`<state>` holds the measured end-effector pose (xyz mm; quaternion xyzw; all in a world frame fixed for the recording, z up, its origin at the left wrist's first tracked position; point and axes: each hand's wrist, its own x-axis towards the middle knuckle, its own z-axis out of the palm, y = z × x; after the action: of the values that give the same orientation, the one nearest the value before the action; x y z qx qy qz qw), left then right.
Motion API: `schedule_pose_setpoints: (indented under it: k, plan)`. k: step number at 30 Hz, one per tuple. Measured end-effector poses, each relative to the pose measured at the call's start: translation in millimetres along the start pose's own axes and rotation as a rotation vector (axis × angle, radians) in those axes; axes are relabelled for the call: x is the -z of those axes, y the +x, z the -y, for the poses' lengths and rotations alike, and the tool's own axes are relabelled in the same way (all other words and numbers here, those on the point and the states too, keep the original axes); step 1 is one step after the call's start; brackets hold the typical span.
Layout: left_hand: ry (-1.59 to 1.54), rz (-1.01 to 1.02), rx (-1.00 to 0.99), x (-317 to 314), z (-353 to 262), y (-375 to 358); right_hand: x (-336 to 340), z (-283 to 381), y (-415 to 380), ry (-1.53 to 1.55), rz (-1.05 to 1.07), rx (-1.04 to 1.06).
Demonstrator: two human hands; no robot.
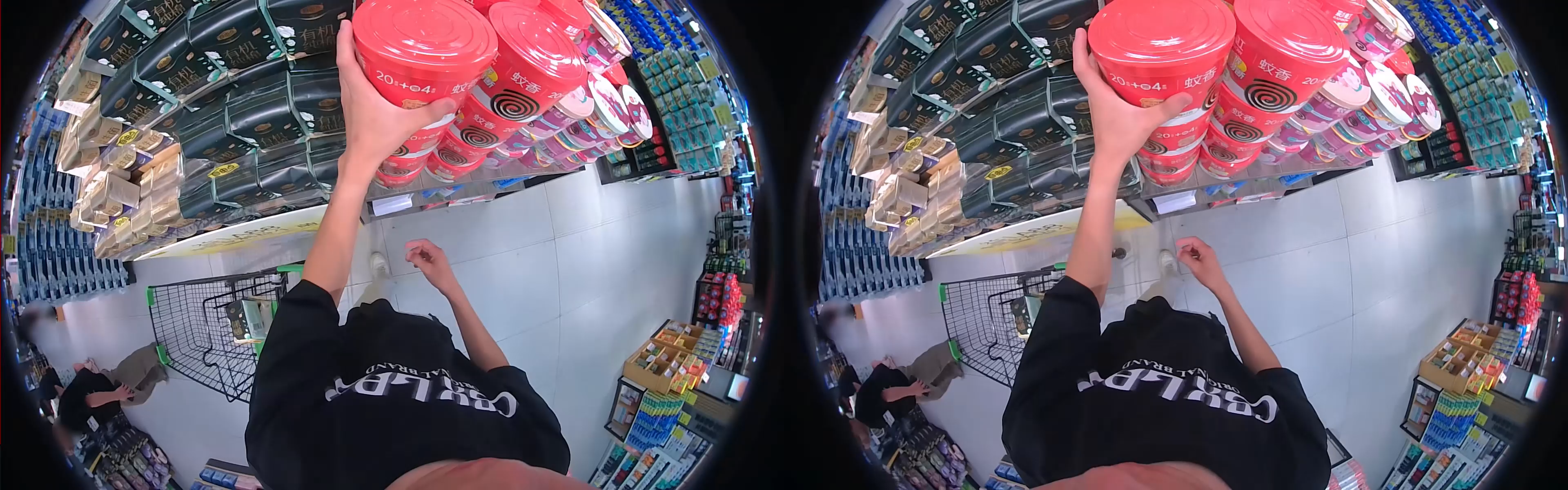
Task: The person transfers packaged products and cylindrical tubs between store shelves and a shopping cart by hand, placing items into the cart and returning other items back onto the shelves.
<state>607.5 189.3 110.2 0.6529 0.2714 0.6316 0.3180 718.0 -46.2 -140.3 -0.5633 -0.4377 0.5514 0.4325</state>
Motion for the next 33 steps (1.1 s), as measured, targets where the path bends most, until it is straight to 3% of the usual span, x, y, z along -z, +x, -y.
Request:
schedule_pose_setpoints:
  k: [6,9,14,17,18,21,22,25,27,28,31,32,33]
  plan:
    - [-0.583,-0.087,0.249,26.0,-13.3,-1.5,12.2,115.8,19.2,0.084,-0.039,0.228]
    - [-0.806,-0.177,0.478,49.7,-19.1,-24.6,18.7,182.1,19.3,0.140,-0.061,0.376]
    - [-0.806,-0.036,0.538,90.3,-40.3,-87.3,5.2,247.5,-8.5,0.218,0.013,0.576]
    - [-0.616,-0.179,0.500,72.3,-83.0,-112.6,-0.2,245.0,-28.0,0.315,0.191,0.551]
    - [-0.392,-0.146,0.404,68.7,-93.5,-125.3,-3.4,251.1,-39.0,0.209,0.177,0.495]
    - [0.055,-0.151,0.220,45.4,-117.8,-181.1,17.2,208.2,-34.9,0.620,0.449,0.181]
    - [0.165,-0.100,0.187,39.8,-121.8,-202.3,21.6,189.6,-36.4,0.824,0.436,0.082]
    - [0.357,0.039,0.145,22.0,-135.5,-263.3,28.0,149.6,-67.5,0.835,0.182,-0.035]
    - [0.307,0.104,0.161,13.4,-150.8,-301.0,31.3,125.8,-86.4,0.831,0.114,-0.110]
    - [0.295,0.112,0.284,8.3,-156.8,-319.9,33.2,114.8,-95.3,0.831,0.102,-0.143]
    - [0.066,-0.115,0.673,-0.5,-164.7,-367.5,35.1,86.8,-118.3,0.824,0.189,-0.245]
    - [-0.324,-0.222,0.826,-0.4,-177.1,-371.4,32.2,76.1,-122.5,0.784,0.234,-0.235]
    - [-0.383,-0.259,0.903,4.7,-188.3,-376.7,28.7,66.2,-127.8,0.730,0.284,-0.210]
